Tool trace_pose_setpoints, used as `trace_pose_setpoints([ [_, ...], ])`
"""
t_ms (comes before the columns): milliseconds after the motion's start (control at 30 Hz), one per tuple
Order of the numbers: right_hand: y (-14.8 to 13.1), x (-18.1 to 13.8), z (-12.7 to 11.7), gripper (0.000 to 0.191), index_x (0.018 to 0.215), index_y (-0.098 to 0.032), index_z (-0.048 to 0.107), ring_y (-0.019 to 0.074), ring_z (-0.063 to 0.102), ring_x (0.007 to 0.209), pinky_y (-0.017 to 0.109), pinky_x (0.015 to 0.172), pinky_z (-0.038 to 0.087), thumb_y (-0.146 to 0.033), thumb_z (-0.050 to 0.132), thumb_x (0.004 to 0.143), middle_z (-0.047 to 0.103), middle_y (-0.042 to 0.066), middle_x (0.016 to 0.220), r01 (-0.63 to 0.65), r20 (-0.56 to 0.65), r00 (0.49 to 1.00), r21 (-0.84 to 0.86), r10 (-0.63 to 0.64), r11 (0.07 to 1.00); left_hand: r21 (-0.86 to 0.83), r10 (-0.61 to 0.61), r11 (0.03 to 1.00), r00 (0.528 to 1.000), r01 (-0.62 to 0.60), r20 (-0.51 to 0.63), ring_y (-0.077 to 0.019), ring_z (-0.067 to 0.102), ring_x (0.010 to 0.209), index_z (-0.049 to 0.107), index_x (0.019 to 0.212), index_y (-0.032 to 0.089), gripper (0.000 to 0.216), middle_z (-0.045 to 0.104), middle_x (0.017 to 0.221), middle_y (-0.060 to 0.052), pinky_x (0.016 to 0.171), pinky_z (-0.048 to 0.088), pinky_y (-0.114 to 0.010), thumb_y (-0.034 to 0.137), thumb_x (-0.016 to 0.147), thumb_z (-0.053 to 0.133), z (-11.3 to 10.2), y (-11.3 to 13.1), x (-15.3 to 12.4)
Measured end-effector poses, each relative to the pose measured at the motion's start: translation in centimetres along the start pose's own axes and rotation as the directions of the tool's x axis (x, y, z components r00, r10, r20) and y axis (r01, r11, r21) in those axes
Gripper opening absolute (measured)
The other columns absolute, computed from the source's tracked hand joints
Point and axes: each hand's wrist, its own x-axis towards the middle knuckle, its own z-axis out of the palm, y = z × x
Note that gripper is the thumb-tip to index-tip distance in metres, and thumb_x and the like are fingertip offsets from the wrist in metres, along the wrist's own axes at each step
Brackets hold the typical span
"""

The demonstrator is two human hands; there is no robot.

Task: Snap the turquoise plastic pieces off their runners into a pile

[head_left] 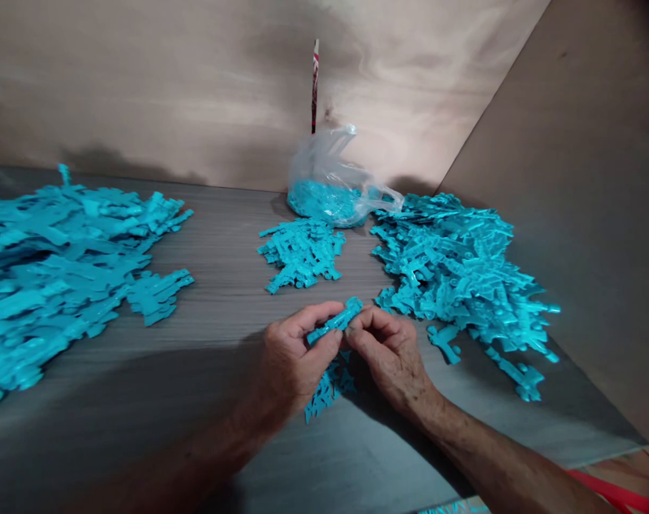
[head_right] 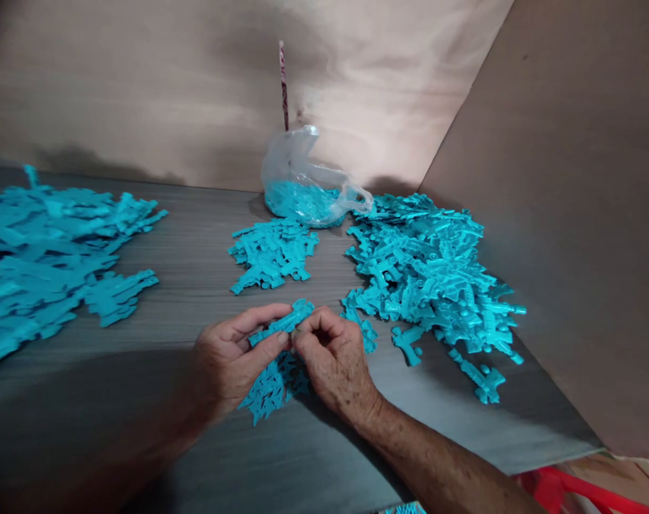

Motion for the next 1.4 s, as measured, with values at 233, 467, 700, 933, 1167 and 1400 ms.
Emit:
trace_pose_setpoints([
  [233,0.0,0.0,0.1,0.021,0.059,-0.02,0.049,0.0098,0.038,0.053,0.024,0.051,0.034,-0.024,0.059,0.077,0.044,-0.006,0.056,0.035,-0.001,0.999,-0.072,-0.035,0.997,0.118,0.071,0.991,0.997,-0.069,-0.014,-0.0212,0.073,0.092,0.076,0.102,0.023,0.028,0.079,0.099,0.001,0.086,0.059,-0.031,0.016,0.077,0.065,-0.1,0.6,-0.1],
  [467,-0.3,-0.2,-0.1,0.023,0.062,-0.02,0.051,0.011,0.045,0.059,0.025,0.058,0.037,-0.025,0.059,0.083,0.047,-0.004,0.062,0.177,0.04,0.984,-0.309,-0.172,0.935,0.153,0.118,0.982,0.992,-0.109,-0.053,-0.0191,0.074,0.083,0.077,0.098,0.022,0.025,0.079,0.093,0.0,0.082,0.059,-0.028,0.017,0.077,0.064,-0.1,0.4,-0.1],
  [700,-0.5,-0.3,-0.4,0.024,0.065,-0.02,0.054,0.0105,0.047,0.056,0.024,0.056,0.038,-0.024,0.057,0.089,0.05,-0.005,0.06,0.24,0.06,0.97,-0.365,-0.235,0.899,0.178,0.173,0.971,0.982,-0.157,-0.079,-0.0197,0.074,0.084,0.076,0.095,0.024,0.025,0.08,0.093,0.001,0.081,0.059,-0.029,0.013,0.075,0.064,-0.2,0.8,-0.2],
  [933,0.0,-0.6,-0.2,0.007,0.081,-0.021,0.061,0.0138,0.059,0.075,0.027,0.072,0.046,-0.017,0.064,0.086,0.062,-0.001,0.078,0.392,-0.021,0.9,-0.397,-0.435,0.83,0.218,0.231,0.953,0.97,-0.212,-0.069,-0.0183,0.073,0.08,0.076,0.093,0.024,0.023,0.079,0.089,0.001,0.08,0.058,-0.027,0.015,0.076,0.065,-0.4,1.0,-0.2],
  [1167,0.0,-0.7,-0.4,0.012,0.086,-0.025,0.062,0.0144,0.063,0.08,0.029,0.08,0.049,-0.012,0.062,0.088,0.068,-0.003,0.081,0.471,0.033,0.863,-0.414,-0.504,0.779,0.233,0.158,0.963,0.985,-0.137,-0.072,-0.0224,0.073,0.081,0.077,0.09,0.028,0.02,0.078,0.084,0.001,0.071,0.058,-0.029,0.02,0.075,0.066,-0.4,1.9,-0.5],
  [1400,-0.3,-0.7,-0.3,0.013,0.079,-0.023,0.061,0.0104,0.059,0.065,0.023,0.065,0.047,-0.012,0.063,0.085,0.065,-0.004,0.075,0.414,-0.005,0.893,-0.381,-0.45,0.827,0.211,0.157,0.968,0.985,-0.139,-0.072,-0.0225,0.073,0.081,0.077,0.087,0.028,0.02,0.078,0.081,0.001,0.069,0.058,-0.029,0.018,0.073,0.065,-0.3,2.2,-0.6],
])
